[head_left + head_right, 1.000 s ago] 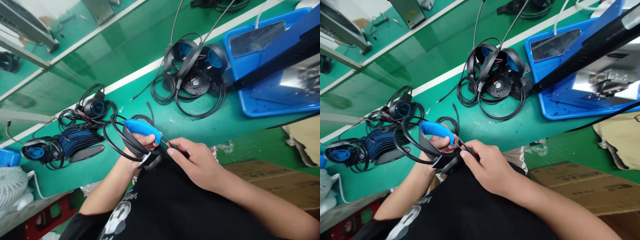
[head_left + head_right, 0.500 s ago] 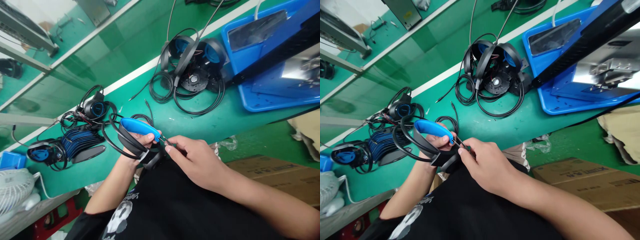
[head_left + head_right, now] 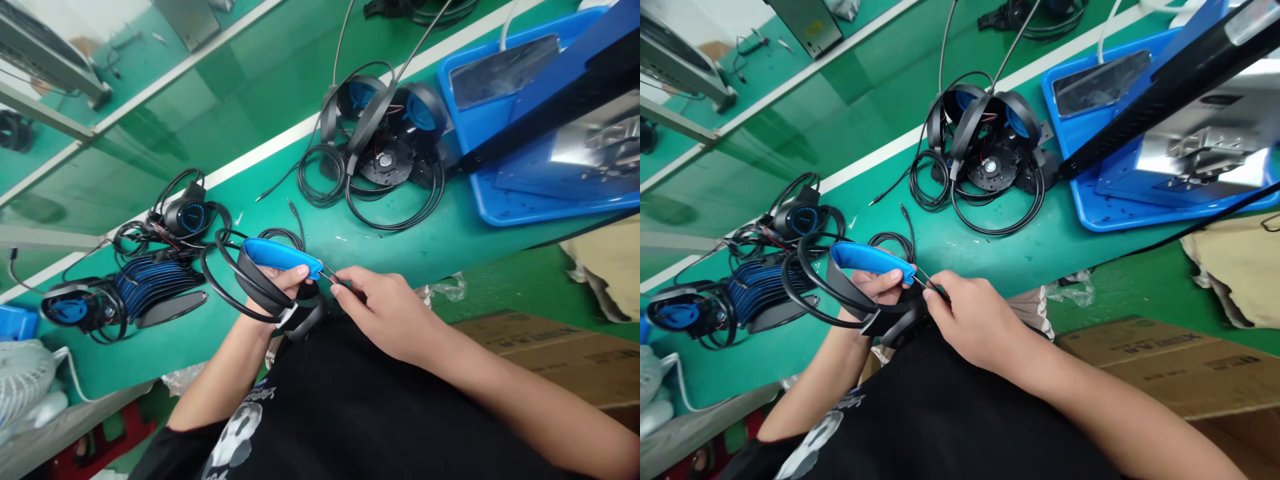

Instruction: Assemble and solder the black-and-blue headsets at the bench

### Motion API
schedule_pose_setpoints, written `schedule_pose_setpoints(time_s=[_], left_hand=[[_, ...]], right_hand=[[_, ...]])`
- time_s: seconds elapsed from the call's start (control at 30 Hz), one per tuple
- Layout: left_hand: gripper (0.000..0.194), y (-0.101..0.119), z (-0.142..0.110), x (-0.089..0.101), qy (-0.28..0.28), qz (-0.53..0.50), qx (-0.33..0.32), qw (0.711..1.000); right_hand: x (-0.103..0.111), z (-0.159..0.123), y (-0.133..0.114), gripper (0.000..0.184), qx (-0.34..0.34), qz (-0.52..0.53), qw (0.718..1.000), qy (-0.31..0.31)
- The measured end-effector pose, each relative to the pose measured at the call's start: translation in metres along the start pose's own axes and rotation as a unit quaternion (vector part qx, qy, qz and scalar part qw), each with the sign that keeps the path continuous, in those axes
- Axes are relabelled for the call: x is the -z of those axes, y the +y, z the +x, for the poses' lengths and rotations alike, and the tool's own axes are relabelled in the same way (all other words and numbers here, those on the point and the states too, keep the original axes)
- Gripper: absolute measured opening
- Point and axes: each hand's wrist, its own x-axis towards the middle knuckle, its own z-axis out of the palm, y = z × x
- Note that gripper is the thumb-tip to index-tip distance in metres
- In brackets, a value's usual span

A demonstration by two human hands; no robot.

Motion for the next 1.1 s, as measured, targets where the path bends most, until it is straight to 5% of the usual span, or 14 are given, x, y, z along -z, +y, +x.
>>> schedule_pose_setpoints(time_s=[0.13, 0.23, 0.5, 0.77, 1.1], left_hand=[[0.027, 0.003, 0.000, 0.001, 0.036, 0.069, -0.042, 0.996], [0.025, 0.007, -0.001, 0.000, 0.035, 0.062, -0.064, 0.995], [0.030, 0.010, 0.000, -0.005, -0.042, -0.058, 0.091, 0.993], [0.033, 0.007, 0.006, -0.001, -0.053, -0.062, 0.114, 0.990], [0.031, 0.002, 0.003, -0.009, 0.029, 0.005, -0.093, 0.995]], right_hand=[[0.001, 0.003, 0.002, 0.029, -0.004, -0.056, 0.998, 0.008], [0.005, 0.007, 0.003, 0.028, -0.006, 0.013, 1.000, -0.022], [0.008, 0.008, 0.006, 0.028, -0.023, 0.161, 0.984, -0.077], [0.010, 0.006, 0.000, 0.030, -0.030, 0.159, 0.983, -0.087], [0.001, 0.007, 0.000, 0.025, -0.010, 0.106, 0.994, -0.023]])
